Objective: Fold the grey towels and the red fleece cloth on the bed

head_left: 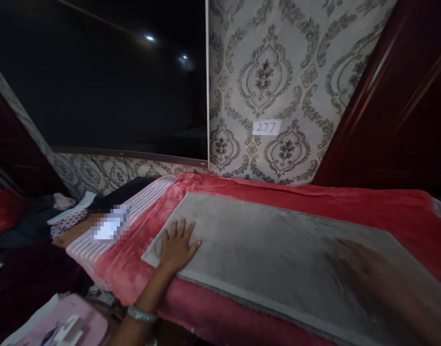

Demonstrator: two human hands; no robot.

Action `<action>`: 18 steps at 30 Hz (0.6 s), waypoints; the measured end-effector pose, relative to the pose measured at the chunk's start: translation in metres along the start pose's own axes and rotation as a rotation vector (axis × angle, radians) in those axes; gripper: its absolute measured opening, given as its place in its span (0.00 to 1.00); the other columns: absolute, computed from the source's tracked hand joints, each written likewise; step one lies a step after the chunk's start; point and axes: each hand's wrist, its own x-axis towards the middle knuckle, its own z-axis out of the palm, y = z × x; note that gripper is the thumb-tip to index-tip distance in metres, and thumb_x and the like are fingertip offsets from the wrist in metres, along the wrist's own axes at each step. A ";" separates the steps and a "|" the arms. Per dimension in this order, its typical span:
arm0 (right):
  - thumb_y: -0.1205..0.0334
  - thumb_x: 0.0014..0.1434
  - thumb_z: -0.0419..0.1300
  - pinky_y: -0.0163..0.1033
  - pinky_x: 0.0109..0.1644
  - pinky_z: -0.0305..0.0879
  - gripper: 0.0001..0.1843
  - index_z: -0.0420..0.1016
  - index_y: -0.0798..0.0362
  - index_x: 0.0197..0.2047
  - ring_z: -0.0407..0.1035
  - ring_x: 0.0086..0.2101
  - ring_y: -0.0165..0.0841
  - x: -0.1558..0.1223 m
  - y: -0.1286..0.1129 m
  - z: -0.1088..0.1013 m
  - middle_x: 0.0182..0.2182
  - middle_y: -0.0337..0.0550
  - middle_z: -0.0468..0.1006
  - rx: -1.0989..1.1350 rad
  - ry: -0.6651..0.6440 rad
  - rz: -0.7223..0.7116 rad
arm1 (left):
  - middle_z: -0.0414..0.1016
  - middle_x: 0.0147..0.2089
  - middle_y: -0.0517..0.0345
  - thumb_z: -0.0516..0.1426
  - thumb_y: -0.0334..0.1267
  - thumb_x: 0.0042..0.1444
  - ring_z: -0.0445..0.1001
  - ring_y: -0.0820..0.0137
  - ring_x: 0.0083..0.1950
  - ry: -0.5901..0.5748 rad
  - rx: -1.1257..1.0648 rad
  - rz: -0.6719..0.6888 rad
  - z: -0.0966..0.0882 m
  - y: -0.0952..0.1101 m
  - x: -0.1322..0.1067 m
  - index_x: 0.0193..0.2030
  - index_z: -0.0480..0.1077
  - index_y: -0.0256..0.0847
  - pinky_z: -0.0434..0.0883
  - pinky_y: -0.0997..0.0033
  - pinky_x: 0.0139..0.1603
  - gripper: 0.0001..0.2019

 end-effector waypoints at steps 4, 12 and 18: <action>0.47 0.61 0.51 0.55 0.61 0.66 0.27 0.74 0.49 0.58 0.70 0.56 0.47 0.095 -0.119 0.041 0.56 0.51 0.76 0.266 -0.231 -0.223 | 0.45 0.77 0.49 0.48 0.56 0.65 0.42 0.49 0.77 0.029 -0.037 0.005 0.000 -0.005 -0.003 0.73 0.54 0.49 0.47 0.38 0.72 0.33; 0.60 0.63 0.55 0.47 0.65 0.59 0.27 0.69 0.58 0.64 0.65 0.61 0.43 0.210 -0.289 0.123 0.61 0.55 0.71 0.338 -0.394 -0.386 | 0.48 0.76 0.45 0.51 0.55 0.63 0.48 0.50 0.76 0.054 -0.072 -0.010 0.008 -0.040 -0.014 0.72 0.57 0.49 0.50 0.37 0.71 0.32; 0.59 0.67 0.52 0.44 0.61 0.61 0.25 0.68 0.57 0.65 0.66 0.60 0.44 0.249 -0.348 0.171 0.60 0.56 0.72 0.283 -0.496 -0.276 | 0.47 0.76 0.47 0.51 0.55 0.64 0.50 0.49 0.75 0.153 -0.064 0.032 0.030 -0.047 -0.017 0.72 0.56 0.52 0.54 0.36 0.69 0.31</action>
